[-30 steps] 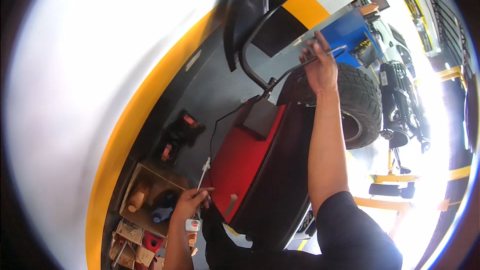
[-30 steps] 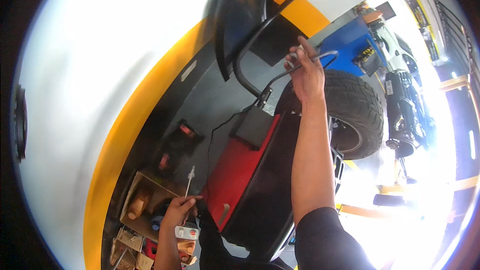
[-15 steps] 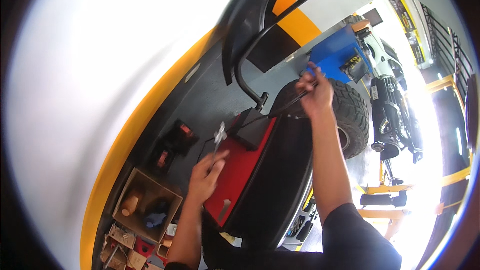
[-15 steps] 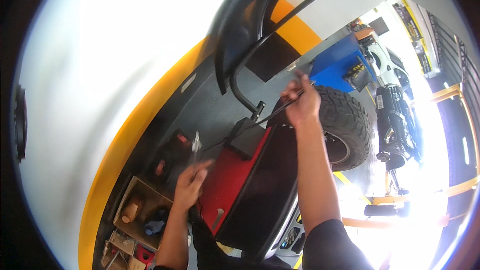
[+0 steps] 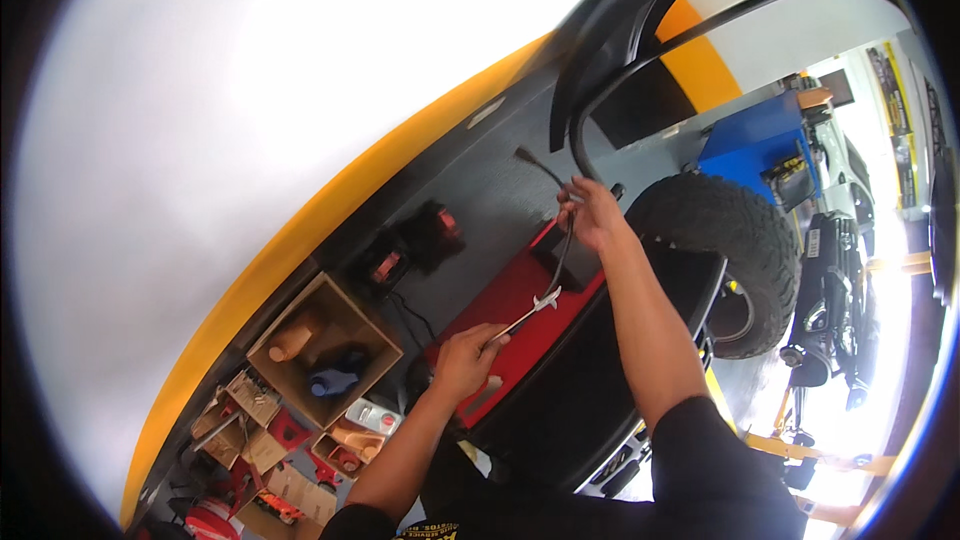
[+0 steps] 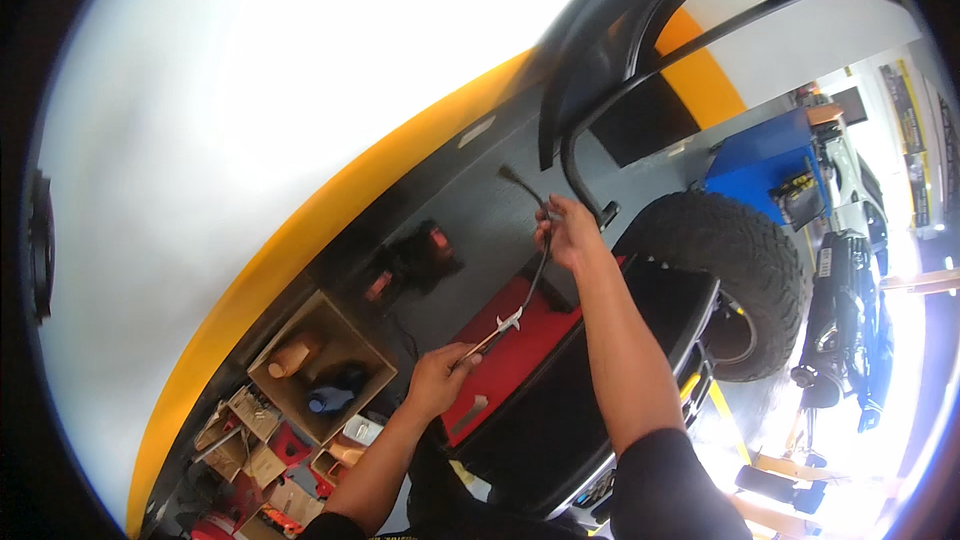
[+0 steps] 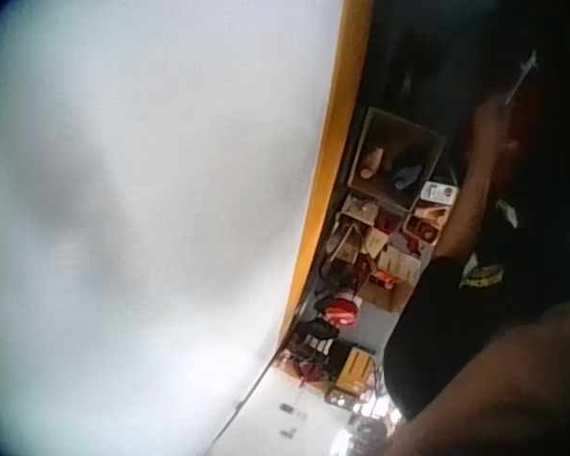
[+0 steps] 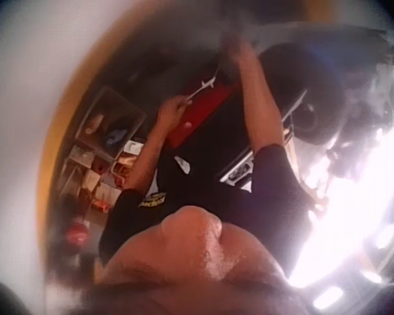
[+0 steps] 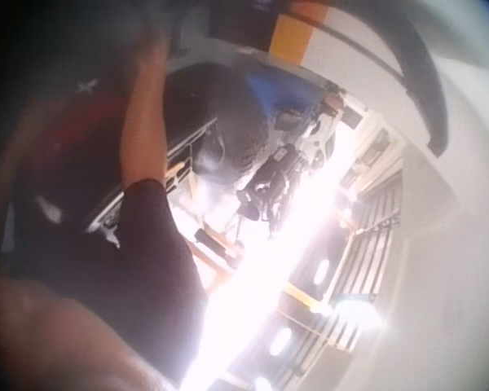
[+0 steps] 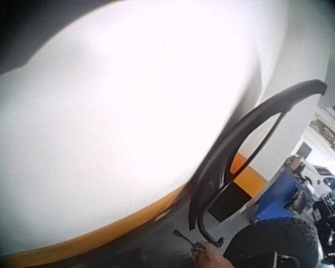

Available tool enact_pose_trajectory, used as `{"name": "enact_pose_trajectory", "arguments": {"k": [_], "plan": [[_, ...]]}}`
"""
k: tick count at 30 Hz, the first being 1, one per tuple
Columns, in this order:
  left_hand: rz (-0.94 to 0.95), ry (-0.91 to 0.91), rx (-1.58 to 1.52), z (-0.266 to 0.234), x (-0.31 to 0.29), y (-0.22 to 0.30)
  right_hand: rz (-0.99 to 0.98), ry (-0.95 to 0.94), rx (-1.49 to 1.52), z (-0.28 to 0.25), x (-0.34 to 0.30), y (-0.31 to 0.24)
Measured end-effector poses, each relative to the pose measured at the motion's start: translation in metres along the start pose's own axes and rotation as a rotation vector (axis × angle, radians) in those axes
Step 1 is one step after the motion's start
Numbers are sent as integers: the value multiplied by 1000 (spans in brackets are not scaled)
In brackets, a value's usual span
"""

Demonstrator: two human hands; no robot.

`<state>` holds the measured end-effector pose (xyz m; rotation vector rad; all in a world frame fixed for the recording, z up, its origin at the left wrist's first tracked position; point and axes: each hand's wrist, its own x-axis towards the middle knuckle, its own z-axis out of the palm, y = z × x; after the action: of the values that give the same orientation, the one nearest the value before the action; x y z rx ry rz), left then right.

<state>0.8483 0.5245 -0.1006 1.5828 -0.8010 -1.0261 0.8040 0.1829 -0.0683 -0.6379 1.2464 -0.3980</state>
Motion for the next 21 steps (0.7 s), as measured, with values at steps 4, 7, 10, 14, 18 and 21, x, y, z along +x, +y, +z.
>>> {"name": "enact_pose_trajectory", "arguments": {"k": [4,7,10,14,18,21], "plan": [[-194,-49,56,1,-32,-47,-28,10,-111,23,77,18],[-205,61,45,5,-51,-79,-91,-18,-298,31,148,28],[-169,214,93,0,-65,-107,-177,-109,-511,44,199,51],[-458,19,-17,-64,-122,-116,-436,19,-973,59,273,76],[-727,-36,-153,-93,-194,-141,-789,216,-1303,36,378,71],[-1018,-37,-224,-78,-245,-158,-828,262,-1496,39,403,76]]}}
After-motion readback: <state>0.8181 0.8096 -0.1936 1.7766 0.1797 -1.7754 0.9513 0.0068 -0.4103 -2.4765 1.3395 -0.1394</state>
